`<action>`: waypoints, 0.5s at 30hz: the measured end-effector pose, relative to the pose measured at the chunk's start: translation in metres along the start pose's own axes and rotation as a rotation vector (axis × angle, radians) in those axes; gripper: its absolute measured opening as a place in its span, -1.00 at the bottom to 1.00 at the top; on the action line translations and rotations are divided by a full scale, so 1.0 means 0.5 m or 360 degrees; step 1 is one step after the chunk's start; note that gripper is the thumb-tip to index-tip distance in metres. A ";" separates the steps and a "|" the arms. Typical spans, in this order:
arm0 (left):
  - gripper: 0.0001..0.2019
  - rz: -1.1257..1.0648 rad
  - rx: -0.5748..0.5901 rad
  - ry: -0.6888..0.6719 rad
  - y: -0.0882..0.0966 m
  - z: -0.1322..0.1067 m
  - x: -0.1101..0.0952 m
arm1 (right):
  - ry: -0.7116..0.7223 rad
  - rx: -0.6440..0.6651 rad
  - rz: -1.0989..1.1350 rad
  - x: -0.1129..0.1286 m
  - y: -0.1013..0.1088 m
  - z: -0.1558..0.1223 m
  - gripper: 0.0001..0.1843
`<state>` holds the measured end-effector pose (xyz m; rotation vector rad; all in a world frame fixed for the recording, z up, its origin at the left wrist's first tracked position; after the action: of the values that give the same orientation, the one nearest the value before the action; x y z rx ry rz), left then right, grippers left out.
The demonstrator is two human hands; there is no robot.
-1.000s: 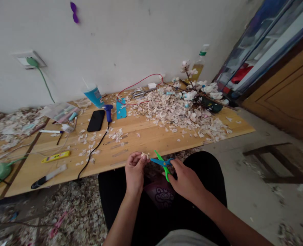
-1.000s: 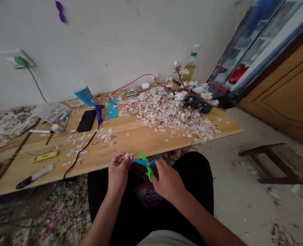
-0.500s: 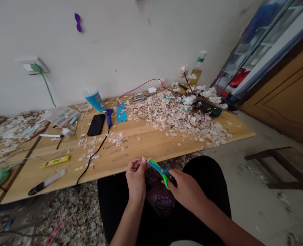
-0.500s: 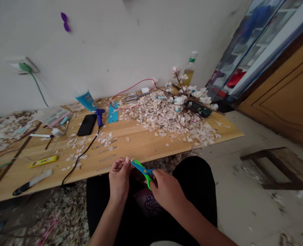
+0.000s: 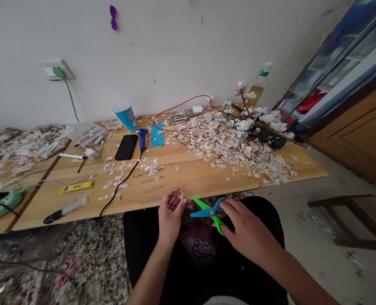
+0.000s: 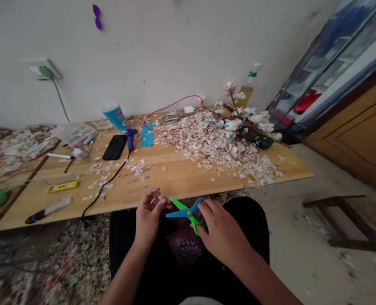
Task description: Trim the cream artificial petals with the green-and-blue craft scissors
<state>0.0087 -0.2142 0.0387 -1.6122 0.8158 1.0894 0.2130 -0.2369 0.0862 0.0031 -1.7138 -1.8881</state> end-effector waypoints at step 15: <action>-0.76 0.0378 0.0084 0.0136 -0.002 0.000 0.006 | 0.0331 0.0299 -0.0536 0.024 0.069 0.050 -0.73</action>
<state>0.0105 -0.2138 0.0364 -1.5538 1.1059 1.1597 0.2077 -0.2193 0.1262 0.5732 -1.8224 -1.8685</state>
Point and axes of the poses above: each hand's wrist, its own z-axis towards the middle knuckle, its own y-axis out of the back of the hand, x = y × z, the point moved 6 cm from there along z, towards the middle knuckle, and after that the axes turned 1 degree about -x, right-handed, at the moved point
